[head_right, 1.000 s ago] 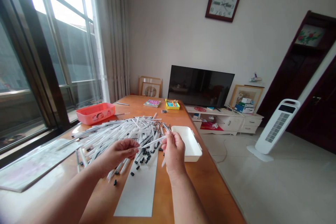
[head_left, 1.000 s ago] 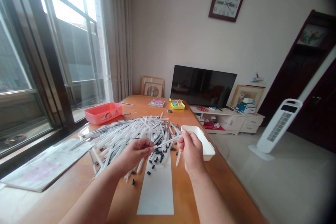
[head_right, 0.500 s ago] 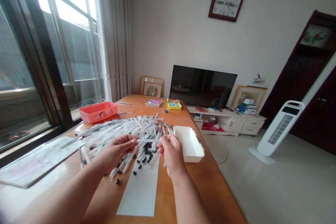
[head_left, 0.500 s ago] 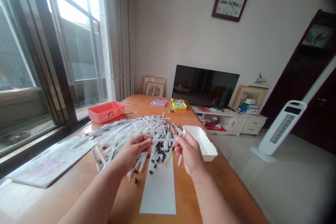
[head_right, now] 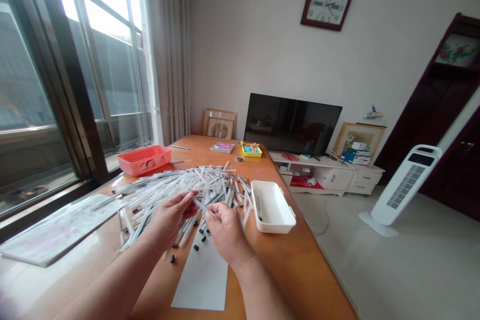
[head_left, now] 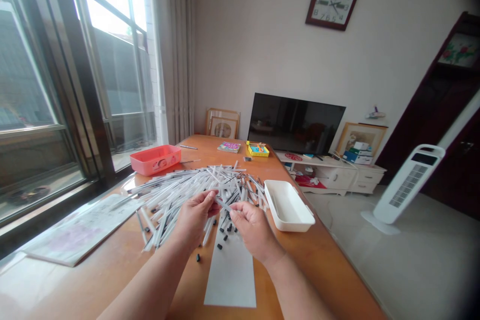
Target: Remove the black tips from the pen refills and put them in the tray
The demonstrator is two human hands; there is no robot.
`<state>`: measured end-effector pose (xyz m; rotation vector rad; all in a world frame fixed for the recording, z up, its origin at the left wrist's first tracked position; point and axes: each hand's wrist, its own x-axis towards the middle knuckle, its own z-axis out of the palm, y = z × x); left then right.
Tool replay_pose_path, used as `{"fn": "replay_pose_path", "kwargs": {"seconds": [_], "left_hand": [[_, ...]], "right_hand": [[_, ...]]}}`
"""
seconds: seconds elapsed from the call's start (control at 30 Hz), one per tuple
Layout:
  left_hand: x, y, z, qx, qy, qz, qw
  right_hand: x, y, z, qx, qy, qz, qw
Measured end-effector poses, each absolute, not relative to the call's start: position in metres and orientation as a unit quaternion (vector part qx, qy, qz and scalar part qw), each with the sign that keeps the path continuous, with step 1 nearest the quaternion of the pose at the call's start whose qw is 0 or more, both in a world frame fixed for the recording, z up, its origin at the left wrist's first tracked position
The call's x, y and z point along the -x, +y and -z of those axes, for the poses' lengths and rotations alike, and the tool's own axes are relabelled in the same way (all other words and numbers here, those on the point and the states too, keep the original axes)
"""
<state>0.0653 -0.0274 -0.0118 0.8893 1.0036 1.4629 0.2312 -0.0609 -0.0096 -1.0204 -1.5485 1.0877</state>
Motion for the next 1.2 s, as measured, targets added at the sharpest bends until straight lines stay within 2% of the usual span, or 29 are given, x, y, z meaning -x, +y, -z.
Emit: {"fn": "replay_pose_path", "kwargs": {"seconds": [0.17,0.63,1.0,1.13,1.2], "left_hand": [[-0.072,-0.03,0.013,-0.339,0.417,-0.642,0.547],[-0.076,-0.029,0.019,-0.337,0.401,-0.651,0.549],[-0.061,-0.022,0.01,-0.315,0.389,-0.674,0.543],[-0.061,-0.022,0.008,-0.326,0.381,-0.663,0.556],[-0.061,-0.023,0.006,-0.332,0.391,-0.661,0.548]], "right_hand": [[-0.226,-0.061,0.015,0.421,-0.664,-0.386,0.483],[-0.225,-0.059,0.014,0.411,-0.666,-0.372,0.498],[-0.248,-0.056,0.005,0.47,-0.579,-0.502,0.438],[-0.26,-0.057,-0.002,0.468,-0.586,-0.507,0.425],[-0.27,-0.053,-0.004,0.475,-0.58,-0.481,0.454]]}}
